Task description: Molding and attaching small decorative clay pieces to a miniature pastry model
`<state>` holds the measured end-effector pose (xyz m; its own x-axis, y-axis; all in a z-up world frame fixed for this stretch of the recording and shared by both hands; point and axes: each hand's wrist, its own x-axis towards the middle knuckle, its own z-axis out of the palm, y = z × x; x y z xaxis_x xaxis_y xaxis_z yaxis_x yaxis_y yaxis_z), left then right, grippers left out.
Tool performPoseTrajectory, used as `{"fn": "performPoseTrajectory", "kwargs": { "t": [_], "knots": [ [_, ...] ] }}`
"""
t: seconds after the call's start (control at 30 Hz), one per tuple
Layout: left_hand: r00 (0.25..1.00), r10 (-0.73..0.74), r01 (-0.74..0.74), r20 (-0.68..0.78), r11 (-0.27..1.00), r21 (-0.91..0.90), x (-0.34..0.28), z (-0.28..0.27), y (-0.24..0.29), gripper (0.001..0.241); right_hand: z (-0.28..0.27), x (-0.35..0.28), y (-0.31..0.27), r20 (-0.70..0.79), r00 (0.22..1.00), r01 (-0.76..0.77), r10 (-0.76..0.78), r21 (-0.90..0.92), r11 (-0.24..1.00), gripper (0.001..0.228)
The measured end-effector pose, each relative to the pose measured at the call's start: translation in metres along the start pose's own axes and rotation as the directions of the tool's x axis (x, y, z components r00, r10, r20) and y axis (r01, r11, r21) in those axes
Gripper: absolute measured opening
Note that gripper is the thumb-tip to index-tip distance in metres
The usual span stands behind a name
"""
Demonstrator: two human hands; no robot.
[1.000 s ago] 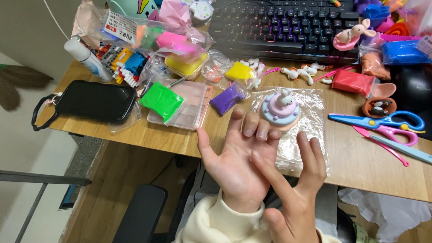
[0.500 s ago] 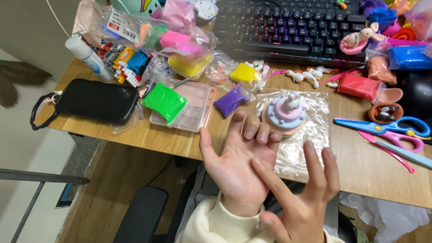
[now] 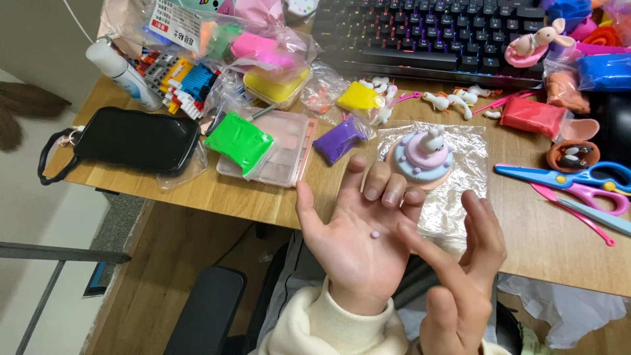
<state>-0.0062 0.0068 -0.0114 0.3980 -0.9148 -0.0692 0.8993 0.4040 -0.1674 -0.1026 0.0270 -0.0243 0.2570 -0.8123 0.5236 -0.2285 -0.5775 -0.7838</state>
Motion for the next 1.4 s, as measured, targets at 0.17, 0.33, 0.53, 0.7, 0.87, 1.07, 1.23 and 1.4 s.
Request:
{"fn": "performPoseTrajectory", "kwargs": {
  "t": [0.17,0.33,0.53,0.7,0.87,1.07,1.23,1.4],
  "knots": [
    [0.999,0.038,-0.037,-0.036,0.999,0.026,0.0,0.005,-0.003,0.058,-0.001,0.003,0.001,-0.029,0.999,-0.031,0.029,-0.054,0.998,0.017],
    [0.997,0.069,-0.068,-0.017,0.996,0.05,-0.001,0.004,-0.004,0.059,0.0,0.009,-0.006,-0.023,1.0,0.007,-0.013,-0.232,0.973,0.011],
    [0.985,0.146,-0.157,0.091,0.979,0.129,-0.001,0.001,-0.008,0.06,0.003,0.003,0.001,0.007,1.0,0.012,-0.011,-0.22,0.975,0.017],
    [0.967,0.216,-0.238,0.139,0.956,0.171,-0.001,0.001,-0.01,0.06,0.005,0.005,-0.005,0.046,0.987,-0.152,0.154,-0.056,0.987,0.02],
    [0.96,0.247,-0.269,0.129,0.945,0.188,0.0,0.005,-0.013,0.061,0.005,0.005,-0.003,0.048,0.981,-0.189,0.186,0.058,0.98,0.022],
    [0.96,0.252,-0.269,0.12,0.95,0.16,0.001,0.002,-0.012,0.061,0.008,0.003,-0.003,0.041,0.971,-0.237,0.234,0.104,0.966,0.022],
    [0.957,0.246,-0.269,0.154,0.95,0.16,0.001,0.001,-0.012,0.06,0.008,0.005,-0.001,0.038,0.971,-0.237,0.235,0.099,0.966,0.021],
    [0.952,0.238,-0.27,0.192,0.949,0.161,0.003,-0.003,-0.013,0.058,0.004,0.014,0.0,0.042,0.959,-0.279,0.279,0.003,0.96,0.018]
  ]
}}
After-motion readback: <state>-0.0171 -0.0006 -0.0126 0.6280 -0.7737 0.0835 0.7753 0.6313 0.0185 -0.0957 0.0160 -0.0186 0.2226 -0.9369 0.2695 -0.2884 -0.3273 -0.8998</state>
